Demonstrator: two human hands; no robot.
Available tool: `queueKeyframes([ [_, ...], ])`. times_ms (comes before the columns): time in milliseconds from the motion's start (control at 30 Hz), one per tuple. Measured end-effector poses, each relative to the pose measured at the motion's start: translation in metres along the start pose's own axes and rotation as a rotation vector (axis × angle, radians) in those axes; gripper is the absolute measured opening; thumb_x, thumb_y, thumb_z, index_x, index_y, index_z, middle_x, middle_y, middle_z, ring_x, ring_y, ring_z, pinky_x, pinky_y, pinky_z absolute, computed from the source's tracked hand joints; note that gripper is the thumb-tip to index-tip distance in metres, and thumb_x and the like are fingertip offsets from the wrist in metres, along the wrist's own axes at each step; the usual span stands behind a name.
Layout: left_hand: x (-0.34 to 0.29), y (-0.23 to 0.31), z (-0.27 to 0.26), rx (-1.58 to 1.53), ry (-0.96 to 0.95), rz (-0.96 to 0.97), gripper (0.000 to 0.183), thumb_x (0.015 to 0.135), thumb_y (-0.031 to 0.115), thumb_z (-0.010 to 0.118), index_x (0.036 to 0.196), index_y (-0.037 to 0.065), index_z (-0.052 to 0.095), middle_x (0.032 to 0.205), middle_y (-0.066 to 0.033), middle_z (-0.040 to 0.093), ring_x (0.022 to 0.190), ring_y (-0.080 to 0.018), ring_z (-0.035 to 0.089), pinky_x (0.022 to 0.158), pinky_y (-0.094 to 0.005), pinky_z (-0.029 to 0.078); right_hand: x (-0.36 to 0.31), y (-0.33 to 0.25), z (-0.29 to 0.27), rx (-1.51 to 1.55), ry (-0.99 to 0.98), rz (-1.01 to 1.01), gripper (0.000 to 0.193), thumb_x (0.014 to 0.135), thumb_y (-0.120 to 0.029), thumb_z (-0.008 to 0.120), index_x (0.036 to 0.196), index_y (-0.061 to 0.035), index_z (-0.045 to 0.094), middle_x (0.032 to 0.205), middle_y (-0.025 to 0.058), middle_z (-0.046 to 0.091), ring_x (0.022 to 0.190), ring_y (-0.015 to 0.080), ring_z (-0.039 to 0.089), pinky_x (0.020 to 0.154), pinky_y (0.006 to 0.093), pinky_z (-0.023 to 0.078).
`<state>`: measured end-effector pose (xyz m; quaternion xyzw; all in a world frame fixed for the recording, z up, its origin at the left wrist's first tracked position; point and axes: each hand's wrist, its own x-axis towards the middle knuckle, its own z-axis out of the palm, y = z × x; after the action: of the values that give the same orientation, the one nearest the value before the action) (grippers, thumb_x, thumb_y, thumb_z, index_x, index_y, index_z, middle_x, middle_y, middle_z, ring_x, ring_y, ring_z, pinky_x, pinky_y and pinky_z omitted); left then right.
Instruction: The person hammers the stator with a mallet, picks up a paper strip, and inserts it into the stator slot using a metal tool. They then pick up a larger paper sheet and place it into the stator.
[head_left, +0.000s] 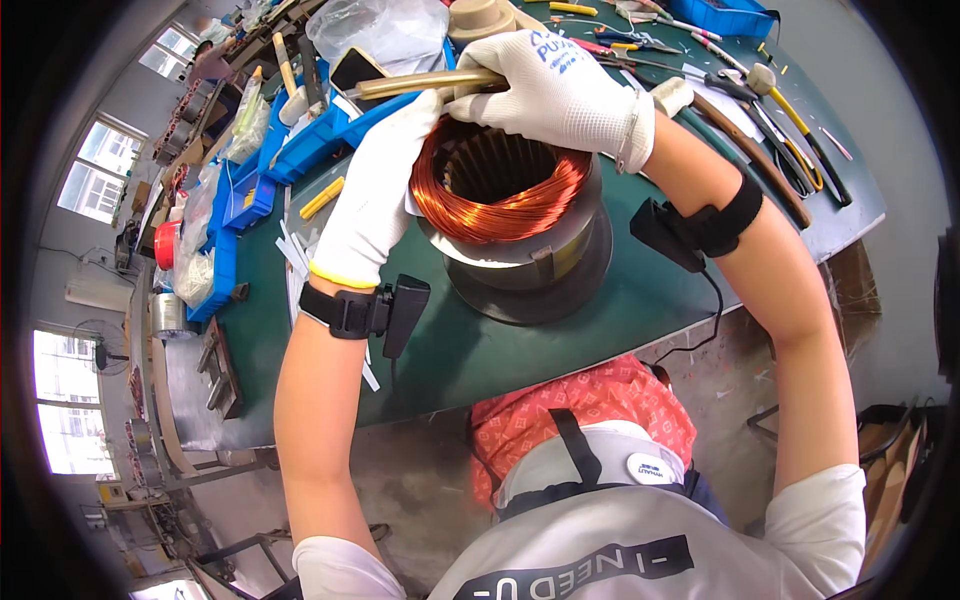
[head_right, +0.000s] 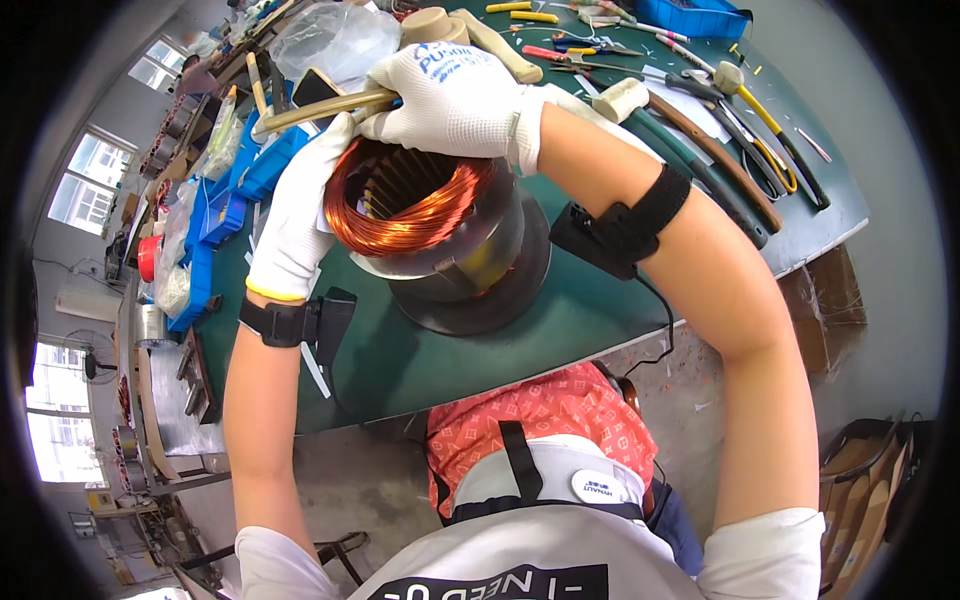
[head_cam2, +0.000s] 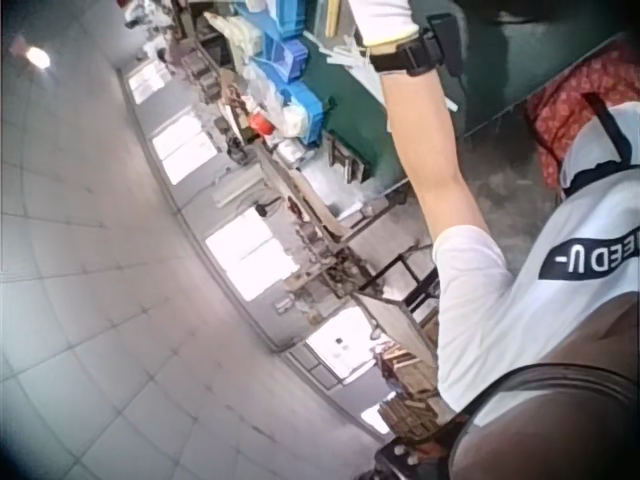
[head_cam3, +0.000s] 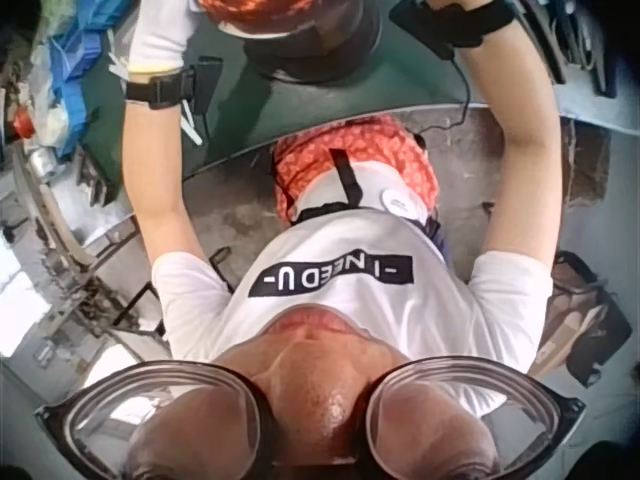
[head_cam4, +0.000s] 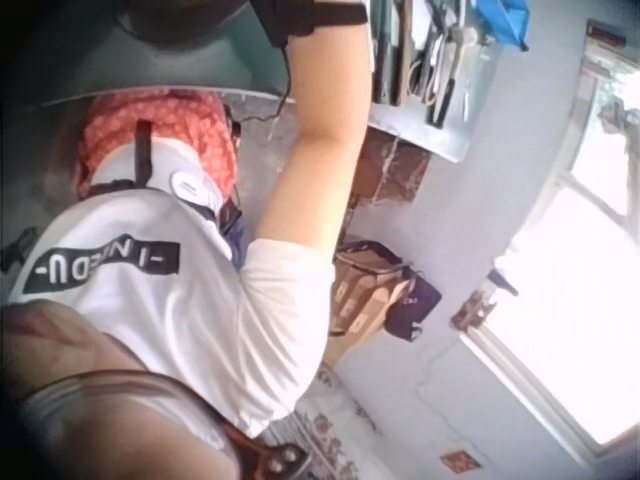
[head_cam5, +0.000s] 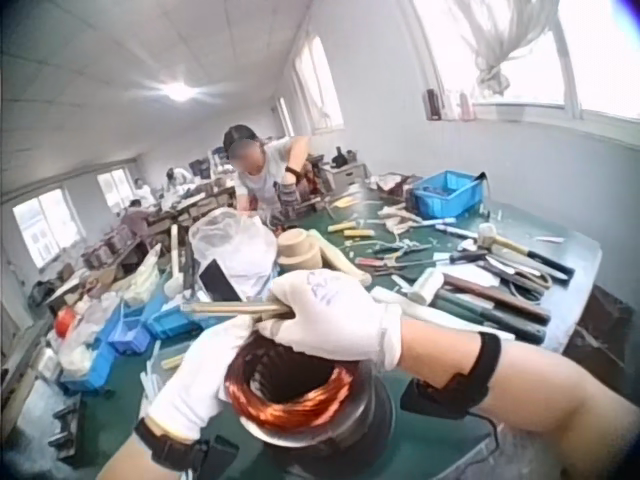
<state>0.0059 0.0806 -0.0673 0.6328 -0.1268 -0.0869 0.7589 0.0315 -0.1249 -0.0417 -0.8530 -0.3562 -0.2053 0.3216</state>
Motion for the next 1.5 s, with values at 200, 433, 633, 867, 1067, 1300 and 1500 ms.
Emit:
queueKeyframes([
  [200,-0.007,0.007,0.01,0.39,0.012,0.275,0.038,0.099,0.028,0.057,0.124,0.0,0.062,0.111,-0.0069,0.067,0.099,-0.0113,0.062,0.088,-0.0262,0.05,0.001,-0.006,-0.001,-0.074,-0.006,-0.017,0.022,0.084,-0.025,0.07,0.092,-0.0044,0.069,0.08,0.0148,0.066,0.075,0.0277,0.066,0.069,0.0347,0.051],
  [433,-0.012,0.007,0.009,0.446,0.032,0.295,0.034,0.098,0.026,0.059,0.119,-0.001,0.065,0.11,-0.0069,0.067,0.096,-0.0108,0.061,0.088,-0.0263,0.049,0.009,-0.018,-0.003,-0.211,-0.093,-0.003,0.02,0.082,-0.023,0.061,0.096,-0.0106,0.07,0.088,0.0148,0.071,0.084,0.0302,0.069,0.075,0.0408,0.054],
  [633,-0.004,0.011,0.009,0.079,-0.075,0.035,0.039,0.098,0.025,0.058,0.123,-0.004,0.061,0.115,-0.0099,0.066,0.101,-0.0138,0.063,0.09,-0.0279,0.052,-0.007,0.069,-0.025,0.038,-0.135,0.421,0.037,0.094,-0.038,0.054,0.104,-0.0049,0.066,0.089,0.0111,0.069,0.087,0.0237,0.067,0.074,0.0386,0.05],
  [867,0.016,0.008,0.009,0.094,-0.082,0.023,0.036,0.096,0.028,0.061,0.115,-0.003,0.063,0.104,-0.0077,0.067,0.091,-0.0105,0.061,0.082,-0.025,0.05,-0.053,0.092,-0.012,-0.338,0.074,0.379,0.038,0.088,-0.037,0.06,0.11,-0.0066,0.067,0.1,0.0182,0.068,0.097,0.0316,0.066,0.085,0.0421,0.048],
  [1067,-0.027,0.039,0.006,0.857,0.23,0.033,0.027,0.096,0.027,0.06,0.085,0.003,0.061,0.074,-0.0017,0.054,0.068,-0.0103,0.049,0.063,-0.0279,0.042,-0.002,-0.013,-0.022,0.097,-0.203,0.156,0.035,0.086,-0.033,0.07,0.095,0.0006,0.064,0.088,0.0154,0.066,0.083,0.0245,0.064,0.076,0.0338,0.05],
  [1300,-0.042,0.024,-0.009,1.522,0.035,0.679,0.03,0.075,-0.002,0.062,0.104,0.002,0.059,0.088,-0.0136,0.057,0.08,-0.0326,0.059,0.066,-0.0412,0.047,-0.008,-0.011,-0.018,0.065,-0.064,0.153,0.025,0.086,-0.025,0.071,0.086,-0.0009,0.066,0.075,0.0127,0.068,0.071,0.0237,0.067,0.066,0.0336,0.051],
  [1500,-0.043,0.048,0.002,0.976,0.123,-0.007,0.015,0.094,0.016,0.058,0.092,0.002,0.062,0.074,-0.008,0.053,0.072,-0.0221,0.054,0.064,-0.0345,0.044,-0.004,-0.016,-0.018,0.066,-0.114,0.206,0.023,0.082,-0.029,0.069,0.085,-0.0057,0.067,0.082,0.0154,0.069,0.084,0.0309,0.068,0.076,0.0397,0.051],
])
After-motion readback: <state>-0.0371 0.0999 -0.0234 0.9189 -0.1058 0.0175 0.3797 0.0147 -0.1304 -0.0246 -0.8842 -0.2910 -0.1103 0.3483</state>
